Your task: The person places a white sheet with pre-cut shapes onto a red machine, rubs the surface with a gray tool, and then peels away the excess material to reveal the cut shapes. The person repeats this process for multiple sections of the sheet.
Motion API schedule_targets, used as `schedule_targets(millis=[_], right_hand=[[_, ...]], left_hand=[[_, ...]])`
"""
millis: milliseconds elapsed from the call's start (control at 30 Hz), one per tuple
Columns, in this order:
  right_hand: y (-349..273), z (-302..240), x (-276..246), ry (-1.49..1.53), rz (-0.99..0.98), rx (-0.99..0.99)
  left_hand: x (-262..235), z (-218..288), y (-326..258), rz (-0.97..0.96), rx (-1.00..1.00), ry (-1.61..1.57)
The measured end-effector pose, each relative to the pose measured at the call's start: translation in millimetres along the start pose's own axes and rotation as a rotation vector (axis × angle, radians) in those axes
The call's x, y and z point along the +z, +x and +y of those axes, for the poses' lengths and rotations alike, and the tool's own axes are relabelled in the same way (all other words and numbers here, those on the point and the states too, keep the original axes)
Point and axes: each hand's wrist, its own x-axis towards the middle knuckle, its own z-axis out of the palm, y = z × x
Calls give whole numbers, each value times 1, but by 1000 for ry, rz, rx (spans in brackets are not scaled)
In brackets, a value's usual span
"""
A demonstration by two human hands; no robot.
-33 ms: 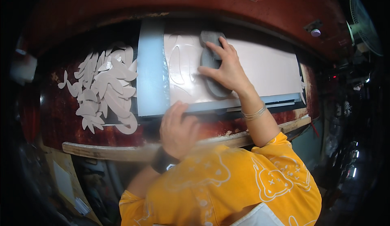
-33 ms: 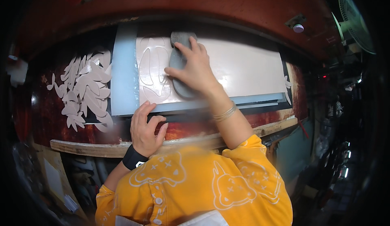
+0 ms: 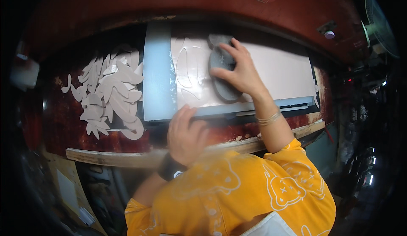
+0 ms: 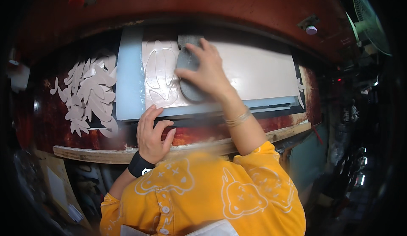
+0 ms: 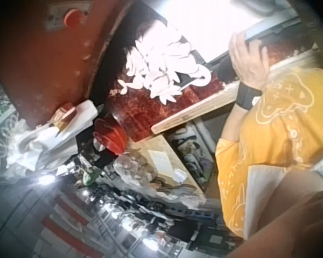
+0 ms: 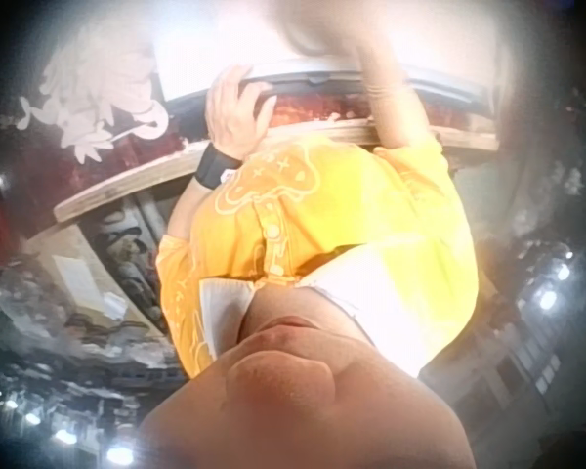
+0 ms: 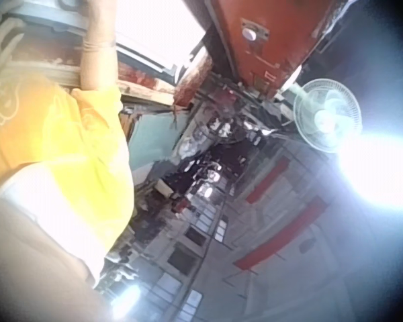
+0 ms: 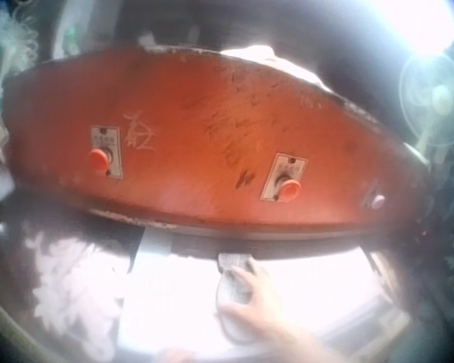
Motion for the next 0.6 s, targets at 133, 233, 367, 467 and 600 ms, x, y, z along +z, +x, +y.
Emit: schedule_targets(millis=[133,233,367,467,600], right_hand=[[-22,65,-62,-17,550,-52],[-32,122,-130,-167,1011,103],[-33,161,-215,-191,1364,295],[-25,171,-241,-156,1199,332],[-50,172,-245,25,1203,281]], left_hand=[[5,13,-17,-6,110,-200],[12,20,-27,-350,87,-348],[21,17,-29,-269,169,-296],[23,17,-32,-229,177,-248],[24,21,-40,-171,150,-121]])
